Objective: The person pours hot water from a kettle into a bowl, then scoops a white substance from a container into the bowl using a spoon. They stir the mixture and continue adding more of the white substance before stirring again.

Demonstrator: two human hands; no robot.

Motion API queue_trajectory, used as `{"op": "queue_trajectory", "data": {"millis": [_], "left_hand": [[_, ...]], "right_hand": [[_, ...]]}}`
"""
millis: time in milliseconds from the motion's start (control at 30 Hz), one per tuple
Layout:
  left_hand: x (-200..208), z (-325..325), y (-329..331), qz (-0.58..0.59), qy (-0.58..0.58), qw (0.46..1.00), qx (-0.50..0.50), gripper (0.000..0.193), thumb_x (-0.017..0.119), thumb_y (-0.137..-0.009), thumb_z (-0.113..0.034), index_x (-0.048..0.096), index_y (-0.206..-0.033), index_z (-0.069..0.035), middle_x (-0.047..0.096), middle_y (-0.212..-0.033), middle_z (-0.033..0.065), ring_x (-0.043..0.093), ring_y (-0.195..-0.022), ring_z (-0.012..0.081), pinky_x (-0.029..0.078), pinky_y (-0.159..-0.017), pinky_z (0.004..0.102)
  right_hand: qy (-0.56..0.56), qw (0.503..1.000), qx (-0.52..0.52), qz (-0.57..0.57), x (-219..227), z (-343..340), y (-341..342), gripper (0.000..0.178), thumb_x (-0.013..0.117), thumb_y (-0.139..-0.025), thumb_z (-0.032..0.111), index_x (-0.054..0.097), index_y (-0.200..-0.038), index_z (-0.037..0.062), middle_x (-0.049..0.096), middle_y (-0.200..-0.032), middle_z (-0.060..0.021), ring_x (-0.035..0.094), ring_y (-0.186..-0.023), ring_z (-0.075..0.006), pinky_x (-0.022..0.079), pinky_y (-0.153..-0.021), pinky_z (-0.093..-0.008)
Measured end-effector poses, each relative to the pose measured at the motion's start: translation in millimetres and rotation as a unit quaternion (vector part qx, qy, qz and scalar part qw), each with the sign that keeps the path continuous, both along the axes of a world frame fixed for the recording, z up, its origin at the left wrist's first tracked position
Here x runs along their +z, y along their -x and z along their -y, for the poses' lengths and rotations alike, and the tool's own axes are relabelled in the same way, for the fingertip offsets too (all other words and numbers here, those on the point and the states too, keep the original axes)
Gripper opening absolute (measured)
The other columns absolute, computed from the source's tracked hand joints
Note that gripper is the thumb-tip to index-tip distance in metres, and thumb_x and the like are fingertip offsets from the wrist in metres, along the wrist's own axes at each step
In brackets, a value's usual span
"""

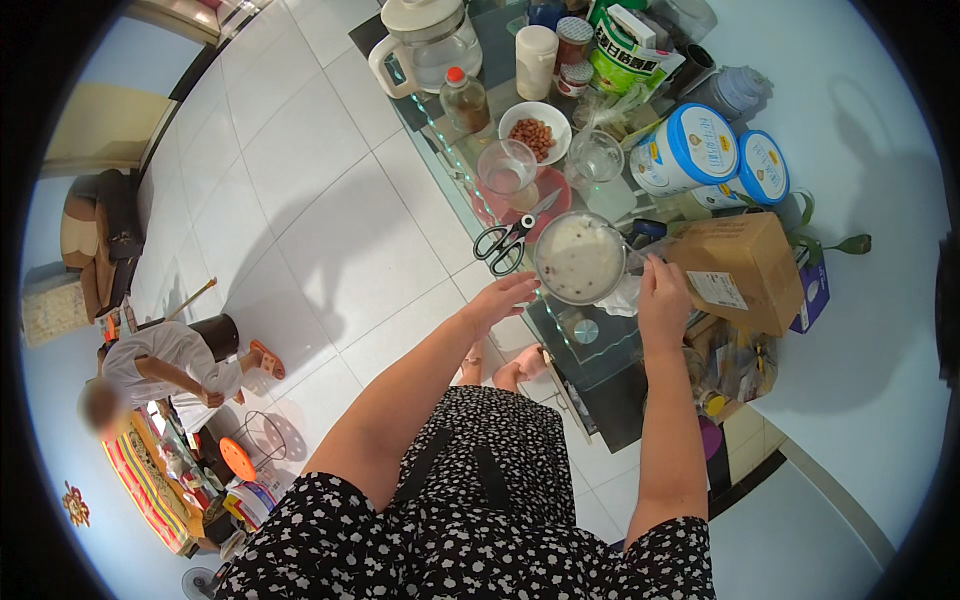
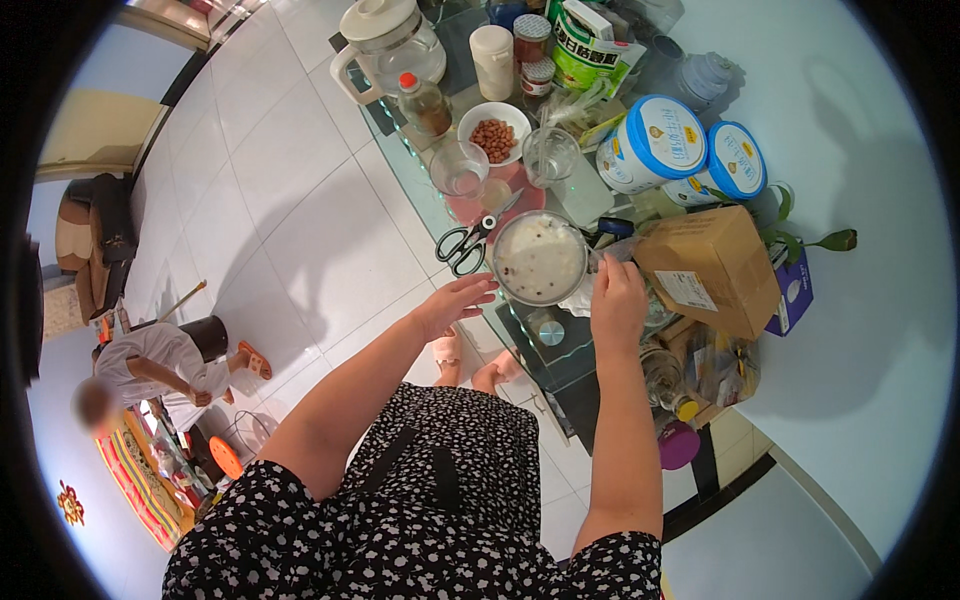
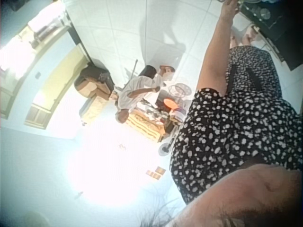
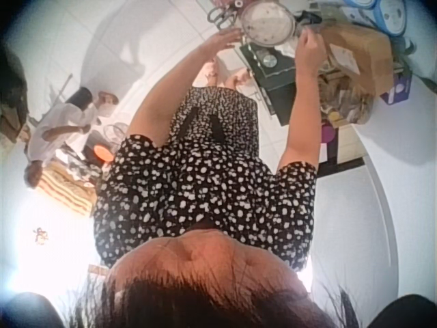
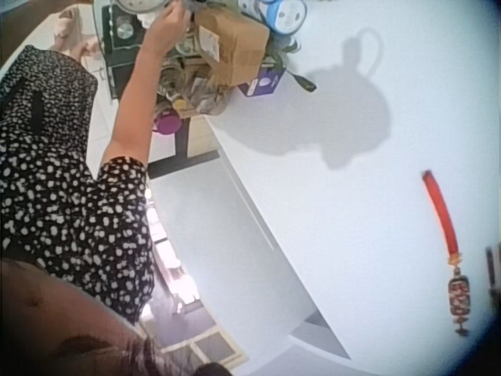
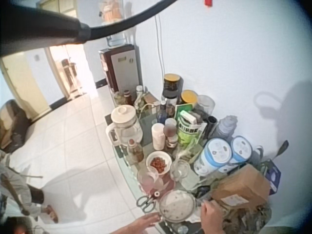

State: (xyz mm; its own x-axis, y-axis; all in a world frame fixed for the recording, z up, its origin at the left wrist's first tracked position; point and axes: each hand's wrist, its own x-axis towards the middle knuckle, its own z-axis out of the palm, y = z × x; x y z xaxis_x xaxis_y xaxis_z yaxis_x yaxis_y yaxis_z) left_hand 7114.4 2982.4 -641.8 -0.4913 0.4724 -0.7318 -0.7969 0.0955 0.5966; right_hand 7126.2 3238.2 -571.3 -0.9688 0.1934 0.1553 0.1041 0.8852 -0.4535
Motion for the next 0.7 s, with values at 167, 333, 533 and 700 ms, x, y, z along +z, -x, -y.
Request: {"op": "queue_trajectory", "data": {"millis": [167, 333, 533, 700], "left_hand": [[3, 0, 1, -0.002, -0.001, 1.000, -0.001, 0.054, 0.044, -0.097, -0.038, 0.033, -0.141, -0.008, 0.043, -0.139, 0.0069, 0.039, -0.128, 0.0218, 0.033, -0.104, 0.0362], [-1, 0, -1, -0.002, -0.001, 1.000, 0.000, 0.054, 0.043, -0.097, -0.037, 0.033, -0.141, -0.008, 0.043, -0.139, 0.0066, 0.039, -0.128, 0.0213, 0.034, -0.104, 0.0358], [4, -1, 1, 0.005, 0.006, 1.000, -0.004, 0.054, 0.043, -0.097, -0.036, 0.032, -0.141, -0.007, 0.042, -0.139, 0.0065, 0.039, -0.128, 0.0205, 0.033, -0.104, 0.0352], [8, -2, 1, 0.005, 0.003, 1.000, -0.001, 0.054, 0.042, -0.097, -0.035, 0.031, -0.141, -0.006, 0.042, -0.139, 0.0070, 0.039, -0.129, 0.0201, 0.033, -0.105, 0.0352]], "right_hand": [[-0.024, 0.998, 0.047, 0.042, 5, -8, -20, 0.018, 0.054, -0.090, 0.013, 0.064, -0.097, 0.0002, 0.059, -0.083, -0.0123, 0.057, -0.075, -0.0318, 0.046, -0.064, -0.0403], [0.098, 0.991, -0.003, 0.091, -12, -16, -41, 0.020, 0.054, -0.090, 0.016, 0.065, -0.096, -0.0006, 0.058, -0.076, -0.0106, 0.057, -0.067, -0.0271, 0.046, -0.064, -0.0385], [0.452, 0.842, -0.202, 0.213, -35, -4, -46, 0.026, 0.055, -0.092, 0.019, 0.063, -0.099, -0.0045, 0.053, -0.069, -0.0018, 0.052, -0.059, -0.0112, 0.051, -0.061, -0.0264], [0.574, 0.746, -0.258, 0.215, -39, 4, -42, 0.025, 0.055, -0.093, 0.018, 0.063, -0.100, -0.0048, 0.050, -0.071, 0.0002, 0.050, -0.060, -0.0071, 0.052, -0.061, -0.0230]]}}
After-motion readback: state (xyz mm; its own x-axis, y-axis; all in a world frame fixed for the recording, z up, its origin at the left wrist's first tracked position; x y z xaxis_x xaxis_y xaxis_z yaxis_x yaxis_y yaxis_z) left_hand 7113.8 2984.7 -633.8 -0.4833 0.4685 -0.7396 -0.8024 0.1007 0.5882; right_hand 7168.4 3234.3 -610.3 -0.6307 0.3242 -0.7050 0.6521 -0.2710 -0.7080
